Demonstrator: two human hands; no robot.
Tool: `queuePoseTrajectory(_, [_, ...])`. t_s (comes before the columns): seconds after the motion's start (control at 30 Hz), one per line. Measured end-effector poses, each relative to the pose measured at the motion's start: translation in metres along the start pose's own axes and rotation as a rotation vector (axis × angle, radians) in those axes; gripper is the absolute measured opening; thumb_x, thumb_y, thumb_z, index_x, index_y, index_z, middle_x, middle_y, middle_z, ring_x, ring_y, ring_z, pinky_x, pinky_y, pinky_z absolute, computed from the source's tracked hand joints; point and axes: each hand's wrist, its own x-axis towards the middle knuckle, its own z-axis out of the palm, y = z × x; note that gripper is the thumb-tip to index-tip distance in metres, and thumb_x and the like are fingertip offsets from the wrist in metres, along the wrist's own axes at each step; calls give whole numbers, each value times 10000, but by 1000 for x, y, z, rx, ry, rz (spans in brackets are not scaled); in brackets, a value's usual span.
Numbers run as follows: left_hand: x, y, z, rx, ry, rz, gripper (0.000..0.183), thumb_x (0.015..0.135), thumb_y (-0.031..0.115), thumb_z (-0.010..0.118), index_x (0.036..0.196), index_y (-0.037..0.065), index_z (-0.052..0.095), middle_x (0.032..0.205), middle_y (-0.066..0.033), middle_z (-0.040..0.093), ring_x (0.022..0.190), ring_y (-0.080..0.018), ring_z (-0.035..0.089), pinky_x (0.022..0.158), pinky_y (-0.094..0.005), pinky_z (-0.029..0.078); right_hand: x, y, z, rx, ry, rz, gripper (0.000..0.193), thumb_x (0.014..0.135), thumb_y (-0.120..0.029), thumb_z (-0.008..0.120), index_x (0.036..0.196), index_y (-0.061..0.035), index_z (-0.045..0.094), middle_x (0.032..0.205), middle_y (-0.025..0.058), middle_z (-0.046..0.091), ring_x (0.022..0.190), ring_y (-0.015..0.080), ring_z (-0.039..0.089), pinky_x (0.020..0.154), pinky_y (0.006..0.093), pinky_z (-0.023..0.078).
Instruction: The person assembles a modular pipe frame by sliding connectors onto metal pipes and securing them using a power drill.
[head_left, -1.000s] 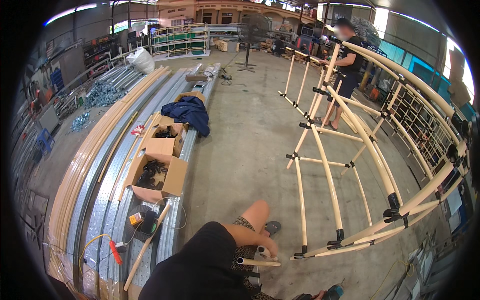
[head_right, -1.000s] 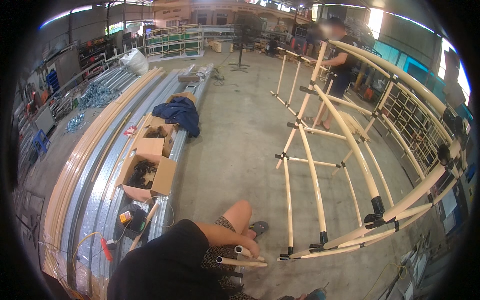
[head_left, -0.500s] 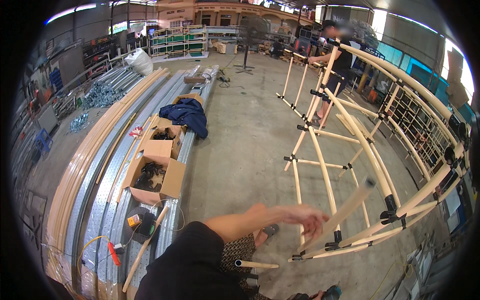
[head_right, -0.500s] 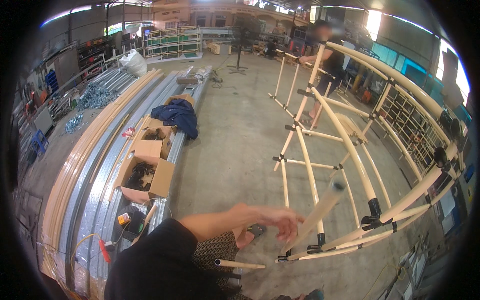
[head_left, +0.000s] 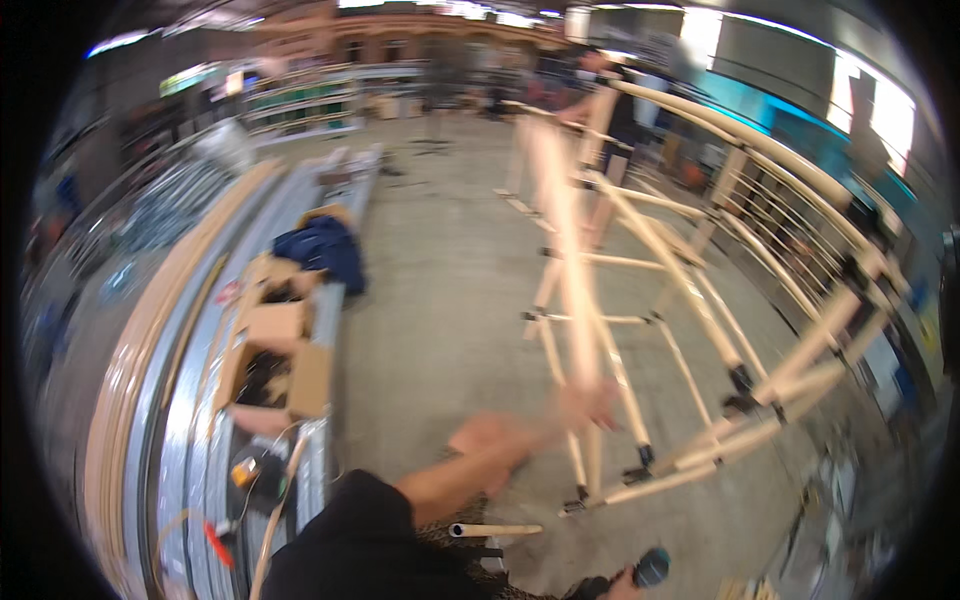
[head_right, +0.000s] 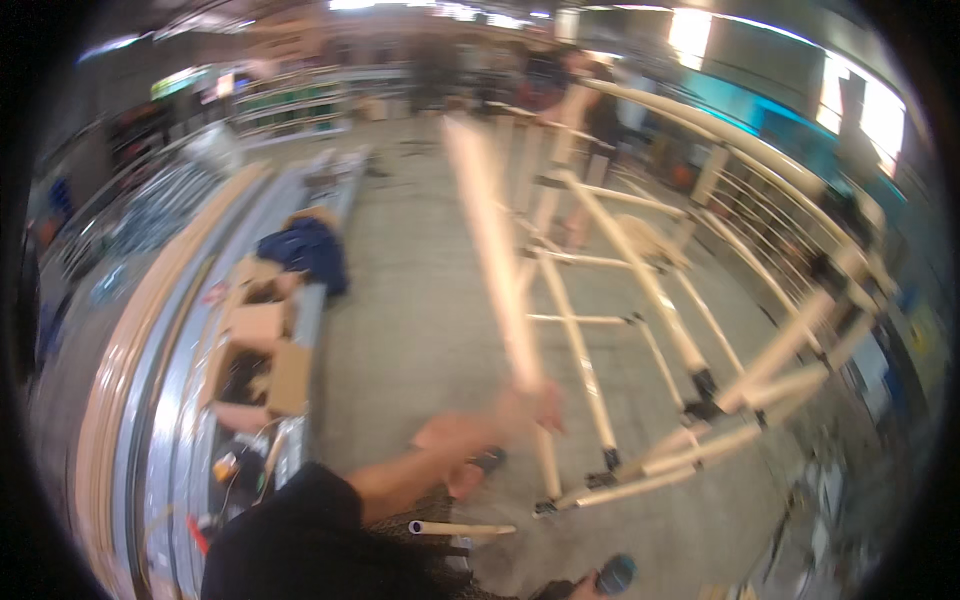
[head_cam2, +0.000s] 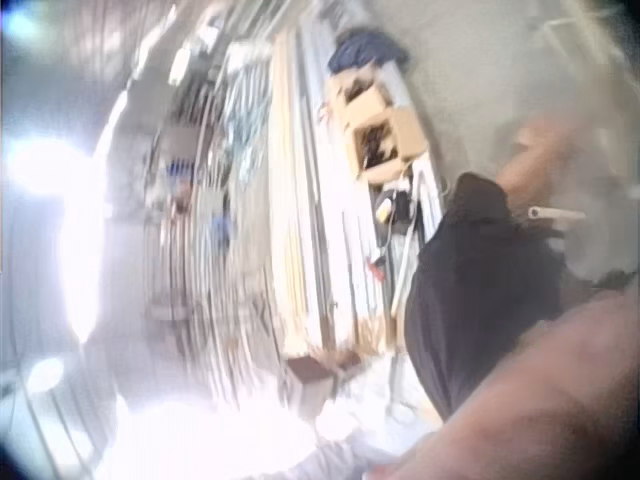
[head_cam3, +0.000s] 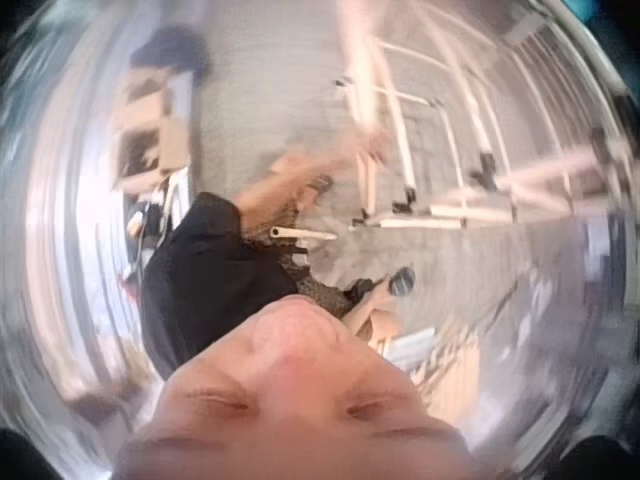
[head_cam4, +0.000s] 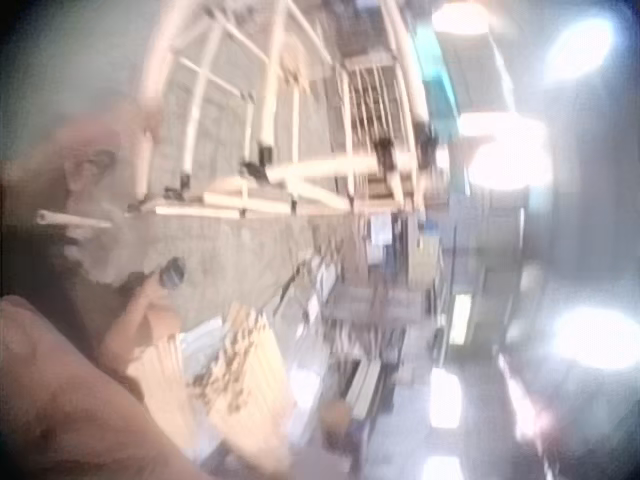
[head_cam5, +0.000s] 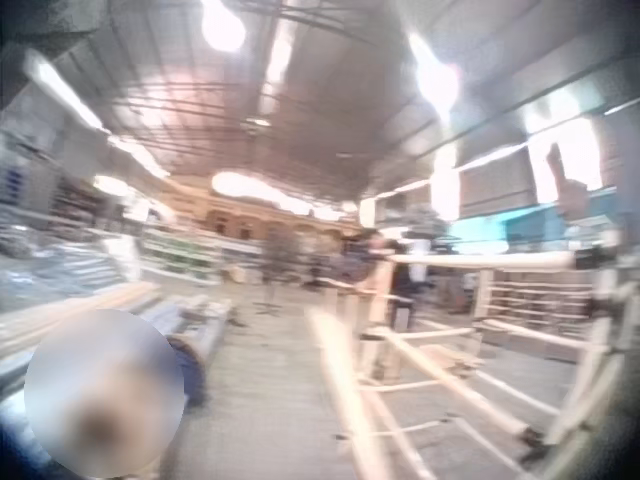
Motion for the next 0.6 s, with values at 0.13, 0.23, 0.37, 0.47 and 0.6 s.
queuePoseTrajectory(0.13, [-29,203,-11,-345,-244,582,493,984,530,465,668,154,427,580,6,447,516,-95,450,421,-239,383,-3,18,34,68,-32,-122,160,794,-65,729,800,-34,572,645,27,553,515,125,499,462,303,395])
queuePoseTrajectory(0.23, [-9,282,23,-651,-595,752,498,952,401,584,584,148,363,541,35,332,474,-80,334,379,-227,283,25,52,7,104,92,-152,216,807,-86,754,904,-1,581,748,40,597,620,137,538,551,331,447])
queuePoseTrajectory(0.37, [-5,355,14,-580,-633,1025,362,816,190,605,561,161,350,527,18,350,522,-112,344,513,-257,297,-1,27,9,82,70,-70,256,801,-105,769,931,12,582,745,39,604,627,149,561,568,328,463])
queuePoseTrajectory(0.47, [13,368,35,-596,-647,1067,335,744,215,584,531,173,328,516,11,340,548,-142,357,578,-300,315,0,34,9,221,44,-76,251,805,-104,767,938,4,583,743,48,614,612,142,574,539,310,456])
queuePoseTrajectory(0.6, [45,355,96,-589,-490,1130,342,744,258,569,543,168,307,511,10,306,552,-158,346,599,-327,323,-10,25,21,334,129,-59,252,799,-59,764,940,-8,561,706,43,599,567,136,563,503,293,446])
